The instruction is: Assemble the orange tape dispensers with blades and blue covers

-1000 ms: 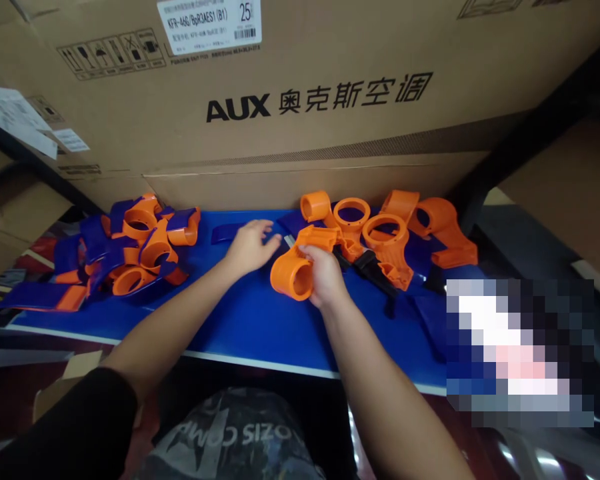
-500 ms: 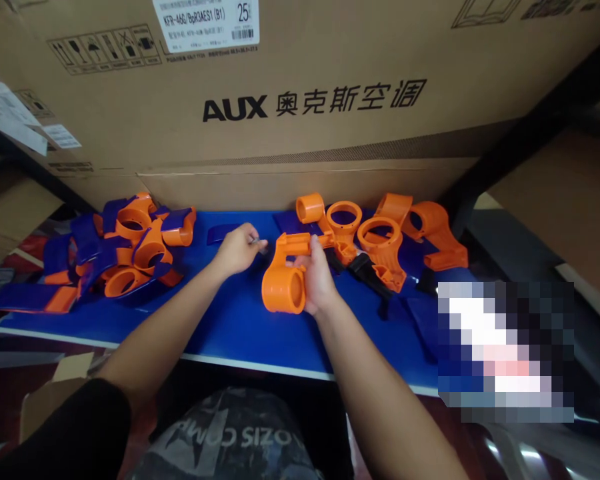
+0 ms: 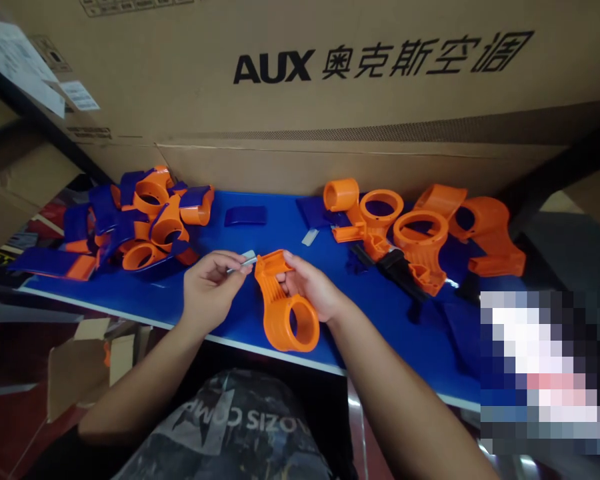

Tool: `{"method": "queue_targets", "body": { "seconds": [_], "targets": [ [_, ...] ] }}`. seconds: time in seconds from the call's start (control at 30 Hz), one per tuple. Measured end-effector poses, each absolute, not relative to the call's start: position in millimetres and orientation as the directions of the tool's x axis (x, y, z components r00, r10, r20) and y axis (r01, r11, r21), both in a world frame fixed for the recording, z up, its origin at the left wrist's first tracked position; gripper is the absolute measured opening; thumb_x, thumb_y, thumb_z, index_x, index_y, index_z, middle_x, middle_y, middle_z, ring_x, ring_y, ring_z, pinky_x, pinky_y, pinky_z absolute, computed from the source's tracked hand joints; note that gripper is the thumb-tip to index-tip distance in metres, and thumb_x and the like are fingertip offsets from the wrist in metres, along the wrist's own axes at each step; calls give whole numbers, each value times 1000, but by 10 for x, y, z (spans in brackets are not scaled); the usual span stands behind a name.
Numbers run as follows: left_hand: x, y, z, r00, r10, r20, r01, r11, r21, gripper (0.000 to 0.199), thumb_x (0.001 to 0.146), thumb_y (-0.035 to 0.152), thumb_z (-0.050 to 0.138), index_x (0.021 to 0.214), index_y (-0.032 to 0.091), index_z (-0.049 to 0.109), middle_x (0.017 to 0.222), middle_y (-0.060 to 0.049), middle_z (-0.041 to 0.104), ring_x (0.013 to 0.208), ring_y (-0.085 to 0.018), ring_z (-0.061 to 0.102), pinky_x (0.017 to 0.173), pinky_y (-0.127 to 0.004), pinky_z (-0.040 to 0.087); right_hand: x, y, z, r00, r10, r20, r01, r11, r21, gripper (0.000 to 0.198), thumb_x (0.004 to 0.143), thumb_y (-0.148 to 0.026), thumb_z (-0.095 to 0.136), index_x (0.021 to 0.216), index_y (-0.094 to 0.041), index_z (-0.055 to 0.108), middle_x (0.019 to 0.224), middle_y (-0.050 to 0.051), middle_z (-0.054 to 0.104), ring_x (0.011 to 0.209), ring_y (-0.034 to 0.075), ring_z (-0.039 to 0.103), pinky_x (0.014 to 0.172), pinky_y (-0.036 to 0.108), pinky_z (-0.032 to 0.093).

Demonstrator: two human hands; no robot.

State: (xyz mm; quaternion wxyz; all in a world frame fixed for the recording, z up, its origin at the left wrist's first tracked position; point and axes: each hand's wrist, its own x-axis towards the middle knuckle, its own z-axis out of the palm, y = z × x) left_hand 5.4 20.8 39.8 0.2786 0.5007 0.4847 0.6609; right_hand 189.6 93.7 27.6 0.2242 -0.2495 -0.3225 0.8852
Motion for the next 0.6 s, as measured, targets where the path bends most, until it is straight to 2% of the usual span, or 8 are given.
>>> {"method": "queue_targets", "body": {
  "seconds": [0.1,0.27,0.37,0.47,0.53,0.6],
  "targets": [
    [32,212,400,-331,865,378,129,-355,926,6,81,19,82,83,20,76,99,-8,77,94,-19,76,86,-34,63,1921,942,267,-780,558,-281,-234,-678,-697,49,101,-58,53,114,-14,70,90,11,78,72,20,73,67,30,57],
    [29,220,430,-290,917,276,38,-277,960,15,79,24,85,93,21,81,117,-10,77,97,-21,77,84,-34,65,1941,957,239,-792,549,-266,-226,-669,-708,50,99,-61,56,107,-14,71,90,11,78,71,19,73,66,29,56],
    [25,221,443,-265,945,189,31,-187,982,14,81,28,85,92,21,80,97,-5,80,83,-18,75,74,-30,64,1944,960,233,-797,541,-269,-220,-674,-706,51,98,-62,56,109,-15,71,91,10,78,73,19,73,68,29,57],
    [2,228,451,-261,951,165,91,-146,985,13,82,32,84,90,23,79,73,0,75,66,-15,69,61,-27,59,1947,959,232,-796,536,-281,-204,-675,-709,50,98,-62,56,109,-16,72,91,10,78,73,19,72,67,29,57],
    [-18,235,477,-259,945,197,153,-162,975,12,85,34,81,92,25,80,77,-1,77,68,-16,70,63,-29,60,1948,958,233,-786,549,-286,-207,-669,-714,49,97,-62,58,107,-16,72,89,10,77,72,20,72,66,30,57],
    [-35,241,528,-240,942,235,217,-184,959,13,90,35,75,98,26,82,92,-3,81,82,-20,75,74,-34,64,1944,960,237,-772,568,-285,-222,-662,-716,46,96,-61,60,105,-17,71,87,9,76,71,20,72,65,30,56]
  ]
}}
